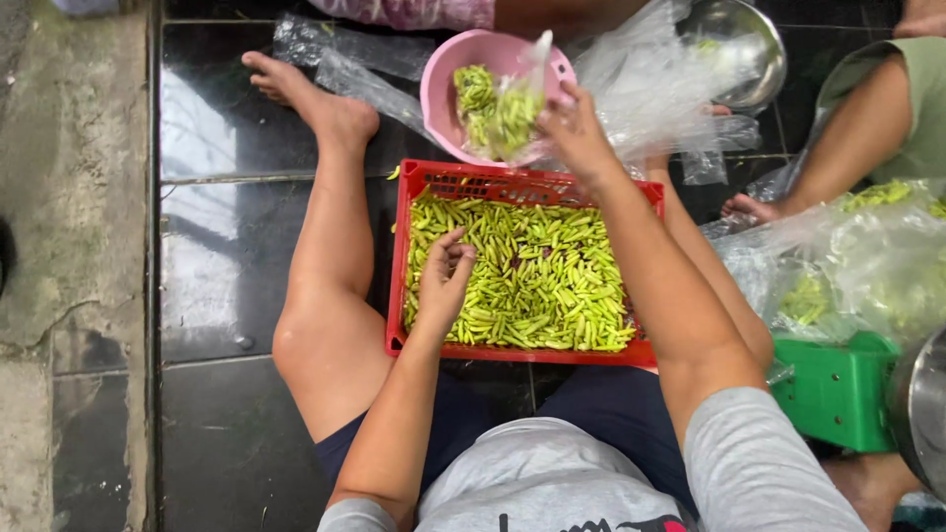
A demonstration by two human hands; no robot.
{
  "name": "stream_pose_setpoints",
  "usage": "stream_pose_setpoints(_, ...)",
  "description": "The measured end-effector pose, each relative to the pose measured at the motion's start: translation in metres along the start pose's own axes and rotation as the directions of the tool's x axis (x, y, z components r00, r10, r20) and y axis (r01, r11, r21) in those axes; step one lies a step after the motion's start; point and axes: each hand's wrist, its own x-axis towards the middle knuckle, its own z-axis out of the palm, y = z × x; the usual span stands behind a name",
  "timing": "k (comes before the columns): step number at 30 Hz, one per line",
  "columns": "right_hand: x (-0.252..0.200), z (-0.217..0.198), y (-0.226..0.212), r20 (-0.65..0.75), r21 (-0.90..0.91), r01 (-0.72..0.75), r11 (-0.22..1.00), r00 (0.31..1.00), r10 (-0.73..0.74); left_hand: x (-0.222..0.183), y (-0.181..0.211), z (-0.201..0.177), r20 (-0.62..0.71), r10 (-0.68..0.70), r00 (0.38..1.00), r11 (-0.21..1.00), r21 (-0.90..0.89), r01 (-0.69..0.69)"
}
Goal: Packing small green chilies from a crate into individual plastic bags by hand and using a small scoop.
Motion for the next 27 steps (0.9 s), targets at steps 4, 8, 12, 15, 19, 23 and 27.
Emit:
stream_pose_setpoints(4,0.022,0.003,-0.023,-0.109,-0.888,-0.084,0.451,0.994,-0.028,-0.006,0.036,0.002,-0.001,-0.202,0.979,0.972,0.124,0.201)
stream_pose_setpoints(8,0.032,-0.027,0.03,0.039,-0.985,0.026,0.171,0.997,0.074,-0.006,0.015,0.001,0.017,-0.22,0.975,0.962,0.167,0.214)
stream_pose_setpoints(12,0.044,-0.065,0.105,0.241,-0.97,0.214,-0.114,0.897,-0.37,0.0,-0.013,0.001,-0.006,-0.072,0.997,0.992,0.1,0.073)
stream_pose_setpoints(15,0.026,-0.056,0.078,0.294,-0.956,0.262,-0.132,0.86,-0.417,-0.003,-0.008,0.002,0.007,-0.084,0.996,0.99,0.111,0.083)
stream_pose_setpoints(19,0.029,-0.051,0.048,0.202,-0.938,0.282,0.202,0.918,-0.341,-0.006,0.004,0.003,0.003,-0.099,0.995,0.987,0.125,0.098)
stream_pose_setpoints(23,-0.026,-0.006,-0.058,0.051,-0.676,0.313,0.667,0.923,-0.382,-0.005,0.009,0.004,-0.003,-0.068,0.998,0.992,0.104,0.068)
stream_pose_setpoints(27,-0.082,0.024,-0.097,-0.103,-0.114,0.188,0.976,0.974,-0.2,-0.015,0.061,0.011,0.14,0.014,0.99,0.99,0.14,-0.034)
